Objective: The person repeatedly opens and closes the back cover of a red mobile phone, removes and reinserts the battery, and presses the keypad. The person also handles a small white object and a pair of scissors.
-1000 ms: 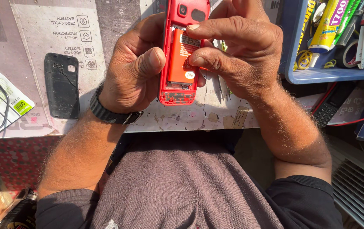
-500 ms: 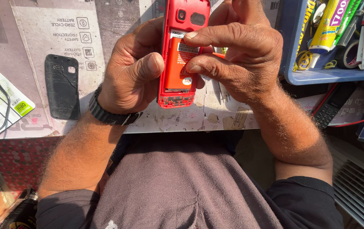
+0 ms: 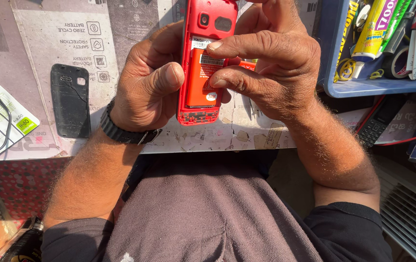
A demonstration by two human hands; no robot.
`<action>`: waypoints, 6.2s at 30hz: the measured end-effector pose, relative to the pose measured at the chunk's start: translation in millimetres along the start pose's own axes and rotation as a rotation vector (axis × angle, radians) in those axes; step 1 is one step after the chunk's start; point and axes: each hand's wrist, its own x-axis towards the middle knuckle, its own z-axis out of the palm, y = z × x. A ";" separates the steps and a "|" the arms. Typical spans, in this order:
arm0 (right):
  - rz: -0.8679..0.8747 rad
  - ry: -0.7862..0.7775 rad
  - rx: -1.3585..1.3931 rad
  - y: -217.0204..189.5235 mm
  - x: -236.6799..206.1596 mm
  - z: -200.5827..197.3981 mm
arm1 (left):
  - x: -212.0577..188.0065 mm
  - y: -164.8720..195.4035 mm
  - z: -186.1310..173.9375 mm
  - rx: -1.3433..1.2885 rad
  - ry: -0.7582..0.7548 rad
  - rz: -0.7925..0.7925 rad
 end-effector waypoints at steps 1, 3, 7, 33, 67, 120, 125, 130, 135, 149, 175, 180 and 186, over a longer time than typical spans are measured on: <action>0.005 0.003 -0.001 -0.5 -0.1 0.5 | -0.2 0.0 -0.4 -0.001 -0.001 0.002; 0.011 0.004 -0.001 -1.9 0.4 1.8 | -0.7 -0.4 -1.4 0.000 -0.003 0.005; 0.030 0.011 0.014 -5.8 3.2 5.3 | 0.1 -2.4 -5.0 -0.001 -0.007 0.016; -0.148 0.035 0.130 10.5 -4.4 57.9 | 21.0 -19.2 -8.5 -0.148 -0.050 0.145; 0.189 0.261 0.584 40.3 -7.2 41.0 | 19.9 -23.1 -7.4 1.172 0.247 0.857; 0.175 0.320 0.535 43.9 -11.1 41.8 | 23.2 -26.3 -7.0 1.192 0.320 0.847; 0.182 0.292 0.539 41.3 -11.4 41.8 | 24.4 -25.9 -10.5 1.213 0.292 0.879; 0.166 0.290 0.552 37.1 -10.1 42.7 | 23.9 -24.4 -10.2 1.225 0.272 0.902; 0.176 0.293 0.555 34.3 -9.5 43.1 | 22.7 -25.3 -8.4 1.206 0.271 0.888; 0.175 0.322 0.555 41.9 -11.4 43.3 | 25.5 -25.7 -8.5 1.213 0.298 0.882; 0.173 0.346 0.529 41.2 -11.8 44.9 | 24.6 -26.7 -8.6 1.226 0.295 0.871; 0.169 0.346 0.522 40.7 -11.1 44.5 | 25.6 -26.5 -8.9 1.217 0.281 0.876; 0.180 0.336 0.536 40.3 -11.2 44.3 | 26.4 -25.2 -8.8 1.247 0.273 0.889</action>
